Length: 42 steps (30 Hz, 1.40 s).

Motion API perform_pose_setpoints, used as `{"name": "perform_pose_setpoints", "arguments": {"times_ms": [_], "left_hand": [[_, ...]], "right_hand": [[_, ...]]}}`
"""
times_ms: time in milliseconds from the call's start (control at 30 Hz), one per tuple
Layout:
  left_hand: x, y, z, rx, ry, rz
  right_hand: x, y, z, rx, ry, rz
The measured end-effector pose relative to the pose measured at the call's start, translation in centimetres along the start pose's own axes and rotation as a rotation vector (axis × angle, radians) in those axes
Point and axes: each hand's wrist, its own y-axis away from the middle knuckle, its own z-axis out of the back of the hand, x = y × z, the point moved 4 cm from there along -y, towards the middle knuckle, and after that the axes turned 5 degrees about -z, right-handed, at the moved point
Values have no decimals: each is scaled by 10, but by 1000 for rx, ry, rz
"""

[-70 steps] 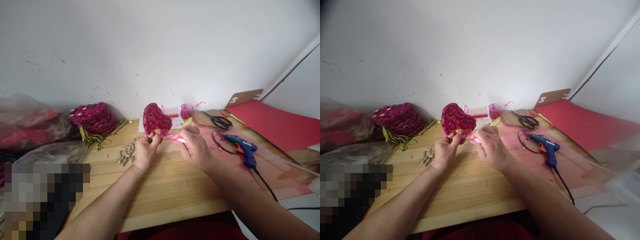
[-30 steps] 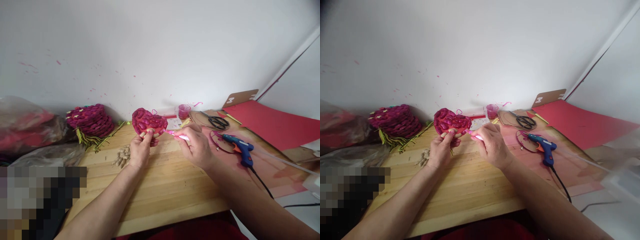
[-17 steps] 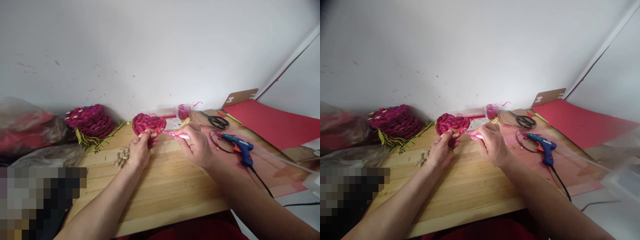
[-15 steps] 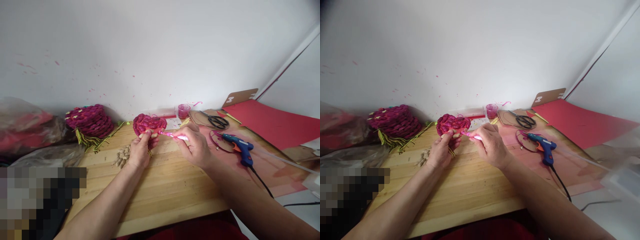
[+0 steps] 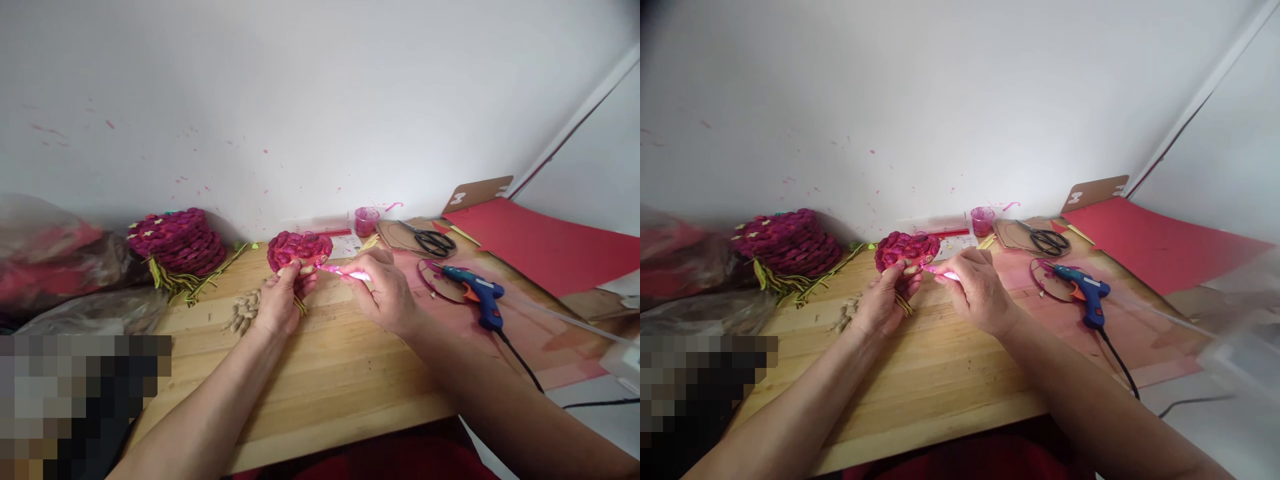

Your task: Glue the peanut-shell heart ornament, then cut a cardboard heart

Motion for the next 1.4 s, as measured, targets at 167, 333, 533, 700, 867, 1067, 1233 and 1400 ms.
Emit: {"name": "perform_pose_setpoints", "arguments": {"times_ms": [167,333,533,700,867,1067,1233,1400], "left_hand": [[-1,1,0,-12,4,-9],[-1,3,-1,0,-14,-16],[-1,2,-1,-8,-28,-15],[-1,2,0,-3,-39,-19],[0,1,0,-4,-13,-14],[1,-1,1,7,-6,-2],[0,0,1,-1,-9,-13],[-1,3,-1,2,-26,-4]], "right_hand": [[-3,0,2,-37,23,-38],[-1,1,-2,10,22,28],[-3,0,2,-35,26,-47],[-3,0,1,-8,10,-60],[-5,-1,5,-52,11,-93],[-7,0,2,-16,-20,-90],[-4,-1,3,-41,-5,-78],[0,-1,-1,-5,13,-13]]}}
